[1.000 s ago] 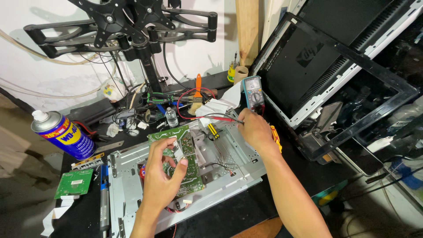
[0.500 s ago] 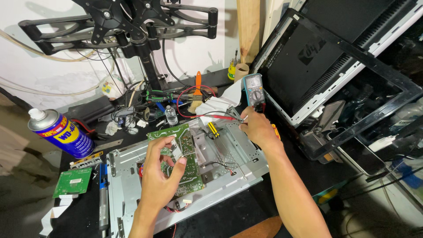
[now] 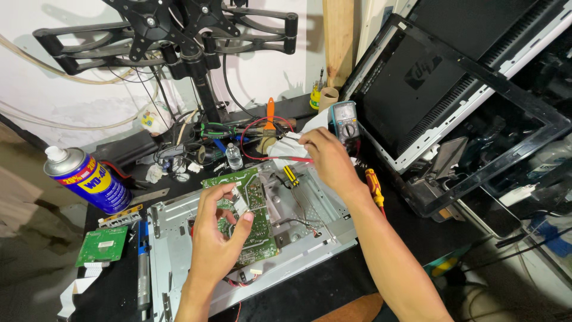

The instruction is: The person cleans a small electronic component with a cloth, inspects a circuit board, tests points on a metal component with multimeter probes, and then uses a soldering iron to apply solder to connections on the circuit board.

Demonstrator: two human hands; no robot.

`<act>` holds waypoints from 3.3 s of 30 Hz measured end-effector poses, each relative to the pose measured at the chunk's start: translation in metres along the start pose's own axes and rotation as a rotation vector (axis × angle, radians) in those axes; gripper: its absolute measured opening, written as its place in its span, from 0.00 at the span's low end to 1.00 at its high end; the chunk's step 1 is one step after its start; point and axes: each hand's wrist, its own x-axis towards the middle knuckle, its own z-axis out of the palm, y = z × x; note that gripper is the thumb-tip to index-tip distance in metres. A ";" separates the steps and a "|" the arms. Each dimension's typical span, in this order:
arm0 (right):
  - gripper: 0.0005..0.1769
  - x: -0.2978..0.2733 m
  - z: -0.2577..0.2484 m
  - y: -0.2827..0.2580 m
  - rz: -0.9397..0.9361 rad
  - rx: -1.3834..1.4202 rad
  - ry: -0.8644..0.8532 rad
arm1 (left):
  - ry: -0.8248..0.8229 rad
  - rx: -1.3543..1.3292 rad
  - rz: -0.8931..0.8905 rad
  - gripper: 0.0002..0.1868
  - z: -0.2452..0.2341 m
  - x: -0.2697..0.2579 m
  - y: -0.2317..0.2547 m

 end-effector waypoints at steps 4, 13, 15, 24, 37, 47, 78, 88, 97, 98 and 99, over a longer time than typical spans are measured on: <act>0.11 0.013 0.018 0.005 -0.158 -0.067 -0.089 | -0.002 -0.031 -0.052 0.29 0.001 -0.001 -0.001; 0.24 0.002 0.028 0.025 -0.038 -0.187 -0.145 | -0.041 -0.488 -0.405 0.37 0.001 0.002 -0.015; 0.31 0.000 0.024 0.019 0.116 -0.245 -0.191 | -0.015 -0.434 -0.374 0.39 0.001 0.002 -0.015; 0.29 -0.002 0.020 0.020 0.214 -0.242 -0.277 | 0.018 -0.517 -0.377 0.37 0.001 0.002 -0.029; 0.15 -0.002 0.026 0.006 0.904 1.109 -0.437 | 0.008 -0.514 -0.370 0.12 0.004 -0.003 -0.042; 0.12 -0.009 0.052 -0.006 0.988 1.192 -0.400 | -0.030 0.218 -0.098 0.15 -0.006 -0.001 -0.009; 0.18 0.040 0.059 -0.086 0.788 1.260 -0.033 | -0.008 -1.118 -0.274 0.29 -0.013 0.043 0.007; 0.13 0.076 0.082 -0.129 0.604 1.157 0.159 | 0.210 -1.278 -0.095 0.27 -0.021 0.082 0.027; 0.13 0.062 0.104 -0.155 0.382 1.000 0.375 | 0.519 -1.308 -0.033 0.24 -0.012 0.091 0.031; 0.13 0.060 0.104 -0.158 0.417 0.955 0.319 | 0.552 -1.319 -0.027 0.24 -0.012 0.090 0.031; 0.14 0.059 0.104 -0.161 0.448 0.911 0.264 | 0.585 -1.329 -0.018 0.24 -0.013 0.091 0.031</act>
